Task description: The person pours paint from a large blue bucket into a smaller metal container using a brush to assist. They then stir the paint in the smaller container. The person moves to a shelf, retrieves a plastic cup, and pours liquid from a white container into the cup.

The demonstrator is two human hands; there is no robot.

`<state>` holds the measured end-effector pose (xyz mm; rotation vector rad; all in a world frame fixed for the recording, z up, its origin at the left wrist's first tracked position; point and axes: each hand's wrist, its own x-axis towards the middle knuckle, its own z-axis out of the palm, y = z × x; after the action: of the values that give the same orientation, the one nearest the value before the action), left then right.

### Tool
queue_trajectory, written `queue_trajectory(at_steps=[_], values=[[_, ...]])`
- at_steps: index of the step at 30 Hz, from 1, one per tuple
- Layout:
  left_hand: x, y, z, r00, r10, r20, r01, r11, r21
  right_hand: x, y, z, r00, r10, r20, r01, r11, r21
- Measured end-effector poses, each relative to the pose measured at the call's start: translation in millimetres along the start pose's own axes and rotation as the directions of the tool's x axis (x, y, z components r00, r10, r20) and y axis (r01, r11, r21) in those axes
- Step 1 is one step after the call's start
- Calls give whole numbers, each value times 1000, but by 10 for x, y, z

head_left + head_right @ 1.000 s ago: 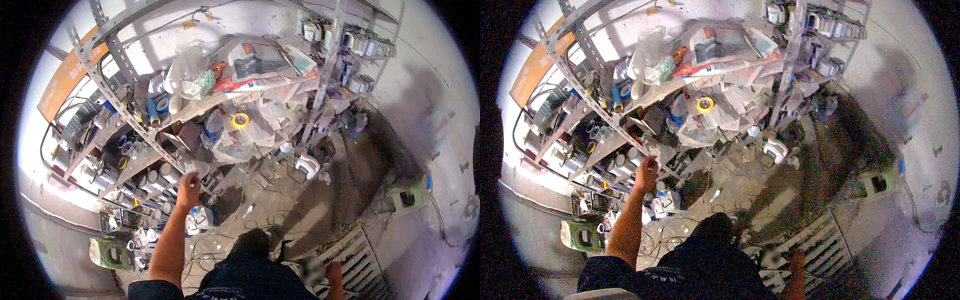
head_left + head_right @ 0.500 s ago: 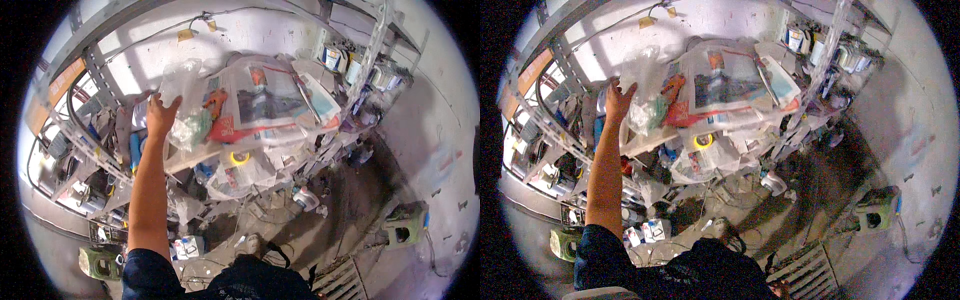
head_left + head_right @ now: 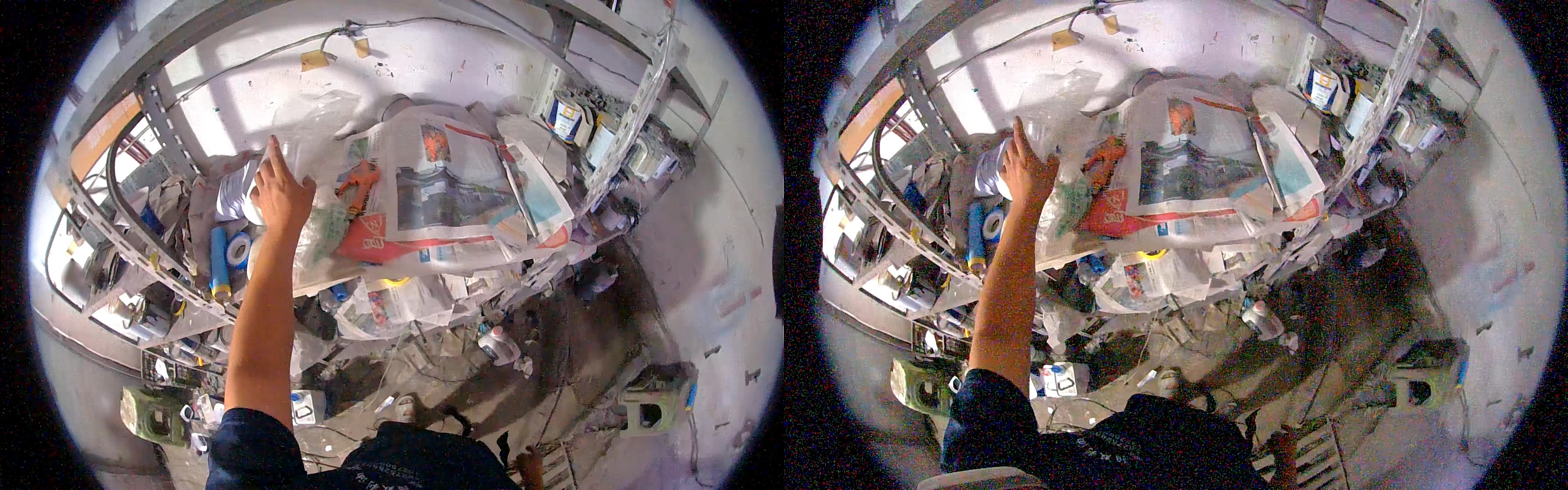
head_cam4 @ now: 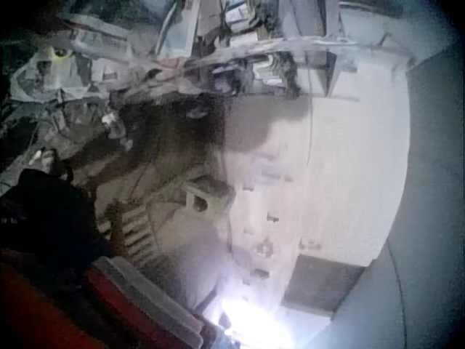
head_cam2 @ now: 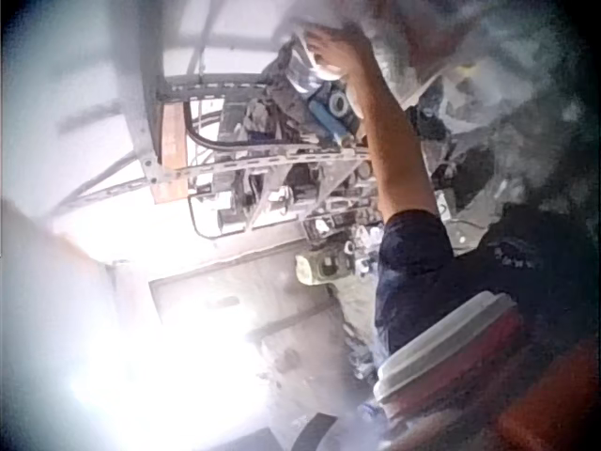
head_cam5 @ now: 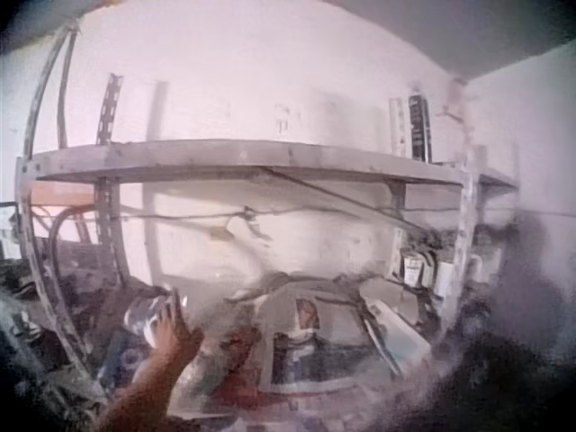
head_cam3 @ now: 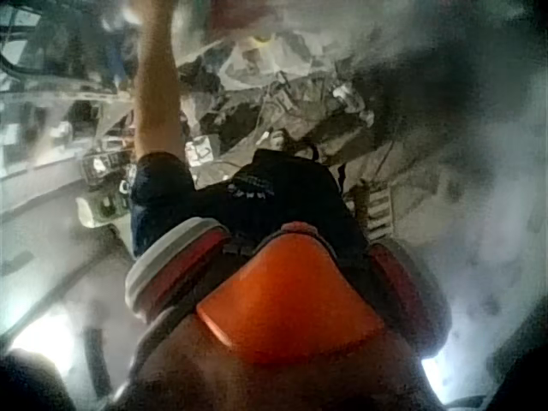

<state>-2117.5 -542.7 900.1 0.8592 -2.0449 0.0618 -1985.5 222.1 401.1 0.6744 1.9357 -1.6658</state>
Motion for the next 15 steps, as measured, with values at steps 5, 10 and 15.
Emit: queue_trajectory(at_steps=[5,10,15], values=[[-259,289,-542,895,387,-222,-419,900,-120,-259,-1792,690,806,-560,192,535,550,-641],[-810,1127,-950,770,604,-205,-638,732,-239,-1630,-4302,1449,261,-938,229,839,103,-534],[-1242,1443,-1298,624,770,-130,-763,566,-312,-2490,-5394,2020,-268,-913,309,936,-323,-142]])
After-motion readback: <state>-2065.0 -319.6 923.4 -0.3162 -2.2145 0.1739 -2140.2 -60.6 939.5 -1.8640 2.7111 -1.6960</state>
